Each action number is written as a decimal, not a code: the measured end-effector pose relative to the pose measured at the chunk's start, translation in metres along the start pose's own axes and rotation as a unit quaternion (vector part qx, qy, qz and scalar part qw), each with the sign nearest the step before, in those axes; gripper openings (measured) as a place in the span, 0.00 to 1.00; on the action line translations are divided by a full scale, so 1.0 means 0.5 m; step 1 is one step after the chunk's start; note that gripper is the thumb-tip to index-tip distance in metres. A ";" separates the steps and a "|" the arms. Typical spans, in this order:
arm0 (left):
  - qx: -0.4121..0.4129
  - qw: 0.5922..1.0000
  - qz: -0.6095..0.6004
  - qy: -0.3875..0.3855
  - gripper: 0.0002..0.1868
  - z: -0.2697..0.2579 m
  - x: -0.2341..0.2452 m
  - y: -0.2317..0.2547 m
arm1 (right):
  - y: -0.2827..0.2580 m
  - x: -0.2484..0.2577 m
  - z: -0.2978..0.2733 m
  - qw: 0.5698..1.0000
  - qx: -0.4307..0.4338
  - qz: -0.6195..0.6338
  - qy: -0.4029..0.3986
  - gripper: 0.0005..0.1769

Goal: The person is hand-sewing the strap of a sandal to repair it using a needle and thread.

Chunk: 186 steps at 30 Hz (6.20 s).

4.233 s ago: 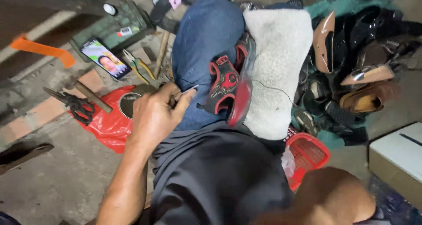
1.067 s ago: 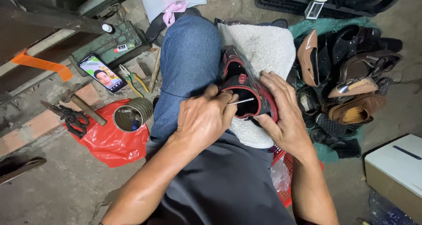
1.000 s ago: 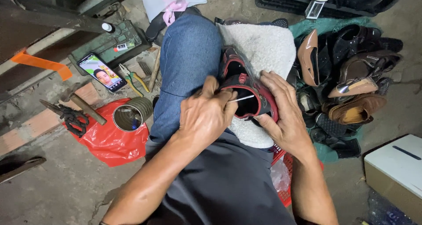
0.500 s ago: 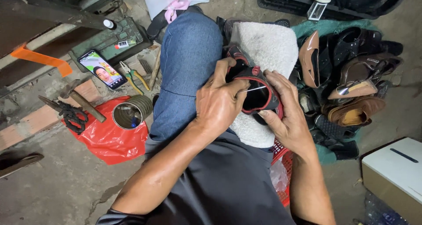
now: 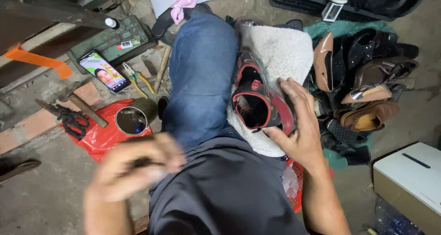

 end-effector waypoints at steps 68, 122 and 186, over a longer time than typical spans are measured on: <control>0.129 0.980 0.123 0.091 0.16 0.141 -0.090 -0.128 | 0.039 0.005 -0.007 0.980 0.049 -0.186 0.057 0.31; 0.027 0.859 0.483 0.166 0.25 0.151 -0.132 0.021 | 0.127 0.001 -0.095 0.846 -0.304 0.410 0.154 0.24; 0.118 0.920 0.368 -0.066 0.04 0.332 -0.088 -0.079 | -0.004 0.008 -0.038 0.989 0.004 -0.107 0.101 0.38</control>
Point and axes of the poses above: each hand's wrist, its own z-axis towards the middle knuckle, its own x-axis out of the back of the hand, y = z × x, the point moved 1 cm from there along z, towards the middle knuckle, and after that the axes turned 5 degrees about y, right-handed, at the moved point
